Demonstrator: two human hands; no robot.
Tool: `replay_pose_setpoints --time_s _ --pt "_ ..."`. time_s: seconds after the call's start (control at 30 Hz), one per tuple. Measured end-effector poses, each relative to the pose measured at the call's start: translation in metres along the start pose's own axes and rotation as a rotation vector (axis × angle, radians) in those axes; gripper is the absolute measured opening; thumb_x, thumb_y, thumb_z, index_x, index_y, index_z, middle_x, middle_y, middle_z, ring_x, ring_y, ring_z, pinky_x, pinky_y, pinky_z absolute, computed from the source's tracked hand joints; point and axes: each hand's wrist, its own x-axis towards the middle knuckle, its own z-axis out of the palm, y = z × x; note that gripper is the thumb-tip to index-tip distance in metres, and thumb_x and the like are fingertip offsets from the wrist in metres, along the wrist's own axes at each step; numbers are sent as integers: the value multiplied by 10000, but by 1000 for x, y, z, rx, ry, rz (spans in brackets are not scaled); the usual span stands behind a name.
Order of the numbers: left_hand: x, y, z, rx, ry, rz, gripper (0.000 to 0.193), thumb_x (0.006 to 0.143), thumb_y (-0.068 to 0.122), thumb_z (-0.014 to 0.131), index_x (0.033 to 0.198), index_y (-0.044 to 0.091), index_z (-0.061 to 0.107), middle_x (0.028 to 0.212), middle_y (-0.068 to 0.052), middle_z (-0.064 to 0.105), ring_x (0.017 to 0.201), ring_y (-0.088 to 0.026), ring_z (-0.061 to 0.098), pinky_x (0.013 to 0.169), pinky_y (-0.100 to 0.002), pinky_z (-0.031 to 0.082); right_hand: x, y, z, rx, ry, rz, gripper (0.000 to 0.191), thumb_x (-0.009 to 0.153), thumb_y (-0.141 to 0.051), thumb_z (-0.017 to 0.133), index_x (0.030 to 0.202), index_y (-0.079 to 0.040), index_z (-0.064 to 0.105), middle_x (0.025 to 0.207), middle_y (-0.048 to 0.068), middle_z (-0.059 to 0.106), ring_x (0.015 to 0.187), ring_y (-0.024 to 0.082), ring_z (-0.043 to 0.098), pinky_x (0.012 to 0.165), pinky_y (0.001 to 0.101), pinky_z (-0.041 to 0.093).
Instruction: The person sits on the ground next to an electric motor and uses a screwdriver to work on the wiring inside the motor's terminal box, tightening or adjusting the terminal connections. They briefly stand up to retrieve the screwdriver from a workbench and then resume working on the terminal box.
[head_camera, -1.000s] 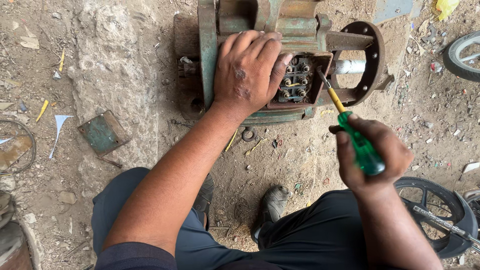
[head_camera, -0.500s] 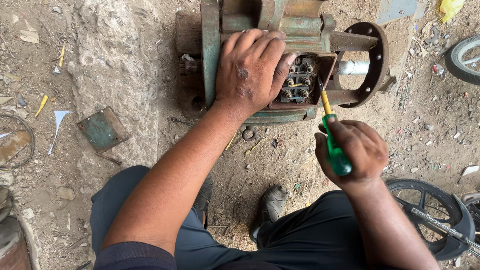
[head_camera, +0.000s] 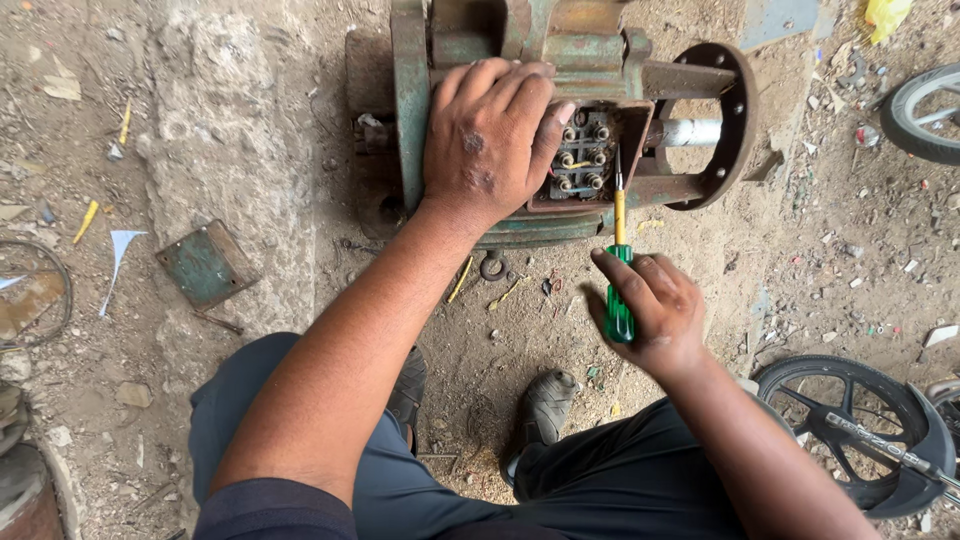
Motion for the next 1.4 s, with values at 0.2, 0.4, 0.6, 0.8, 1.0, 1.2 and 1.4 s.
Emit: replay_pose_setpoints --time_s 0.2,0.4,0.6,0.8,1.0,1.2,1.4 --pt "3 2 -3 1 -22 -24 281 1081 337 593 1112 64 653 1161 -95 729 1103 -283 650 1000 -493 458 8 -37 -18 702 -26 726 383 917 -105 654 1284 -31 576 883 54 625 623 106 573 544 251 454" --pt "5 5 -5 -11 -21 -18 285 1079 327 590 1119 54 661 1164 -99 732 1100 -289 646 994 -490 456 -7 -40 32 992 174 916 150 1030 -50 561 1177 -58 534 753 1 506 577 64 462 490 231 369" --pt "4 3 -4 -14 -33 -11 268 1090 316 581 1101 59 654 1173 -107 740 1116 -303 655 995 -486 451 -6 -13 43 680 199 586 117 1058 -32 568 1174 -41 560 908 3 574 762 50 504 660 211 429" --pt "3 2 -1 -11 -41 -12 271 1094 321 574 1119 64 656 1175 -99 737 1126 -294 654 1013 -496 443 -6 -34 -6 641 46 821 200 1008 -57 589 1203 -47 631 863 14 638 646 60 512 567 226 427" --pt "1 1 -3 -7 -43 -14 283 1092 331 575 1117 62 660 1186 -91 735 1131 -297 646 1016 -501 443 10 -55 -33 749 -35 959 326 985 -69 555 1311 -64 573 906 11 666 564 48 524 481 220 435" --pt "1 3 -2 8 -40 -7 305 1107 345 557 1145 60 660 1193 -90 727 1135 -296 642 1018 -500 443 21 -57 -30 839 -56 950 399 1006 -70 550 1402 -83 505 896 7 584 575 41 471 484 215 391" --pt "1 4 -4 3 -47 -10 286 1120 339 538 1086 74 639 1235 -87 730 1165 -301 635 1030 -499 434 15 -41 -23 768 -33 901 324 1013 -84 577 1337 -72 565 846 -4 576 649 49 470 555 225 399"
